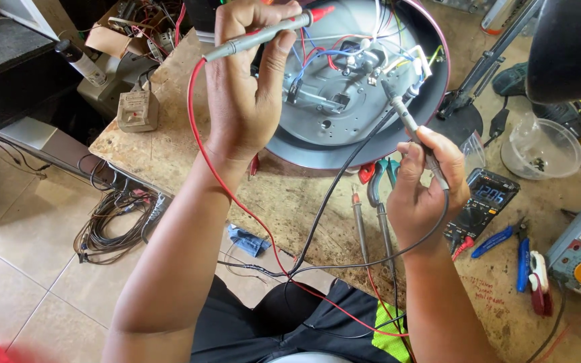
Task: Diagnosing and testing electrical components of an appliance using a multimeter
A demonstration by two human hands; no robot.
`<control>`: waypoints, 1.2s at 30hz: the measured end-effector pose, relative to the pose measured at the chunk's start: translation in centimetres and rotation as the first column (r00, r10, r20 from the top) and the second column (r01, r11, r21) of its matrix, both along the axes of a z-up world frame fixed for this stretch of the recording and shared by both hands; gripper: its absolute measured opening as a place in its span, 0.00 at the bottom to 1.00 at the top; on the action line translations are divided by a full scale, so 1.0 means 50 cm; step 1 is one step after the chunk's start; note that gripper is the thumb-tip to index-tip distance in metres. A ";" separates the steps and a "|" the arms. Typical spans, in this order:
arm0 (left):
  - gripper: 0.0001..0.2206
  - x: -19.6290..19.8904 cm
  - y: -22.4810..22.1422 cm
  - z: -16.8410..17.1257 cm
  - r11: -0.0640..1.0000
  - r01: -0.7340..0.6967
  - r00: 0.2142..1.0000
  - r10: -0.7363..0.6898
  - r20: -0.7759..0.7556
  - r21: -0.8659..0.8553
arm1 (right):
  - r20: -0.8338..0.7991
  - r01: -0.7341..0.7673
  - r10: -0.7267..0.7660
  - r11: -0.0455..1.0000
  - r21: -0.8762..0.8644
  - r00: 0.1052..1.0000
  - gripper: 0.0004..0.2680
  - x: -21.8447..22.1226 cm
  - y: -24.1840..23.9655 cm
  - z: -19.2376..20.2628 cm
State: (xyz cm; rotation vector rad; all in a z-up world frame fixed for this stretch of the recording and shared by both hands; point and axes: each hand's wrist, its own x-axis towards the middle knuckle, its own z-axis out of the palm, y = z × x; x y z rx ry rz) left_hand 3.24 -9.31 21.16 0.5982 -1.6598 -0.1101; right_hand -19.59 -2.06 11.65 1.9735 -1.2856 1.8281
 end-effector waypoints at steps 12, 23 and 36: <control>0.12 -0.003 0.013 0.020 0.997 -0.008 0.996 0.001 0.086 0.079 | -0.036 0.018 -0.017 0.999 0.033 0.999 0.06 -0.001 -0.002 0.040; 0.06 0.000 -0.053 0.004 0.973 -0.176 0.958 0.204 0.201 -0.153 | -0.043 0.000 0.001 1.000 0.022 0.999 0.06 0.005 -0.004 0.052; 0.07 -0.017 -0.060 0.012 0.911 -0.286 0.879 0.372 0.298 -0.296 | -0.055 0.009 -0.008 1.000 0.030 0.998 0.06 -0.001 -0.003 0.049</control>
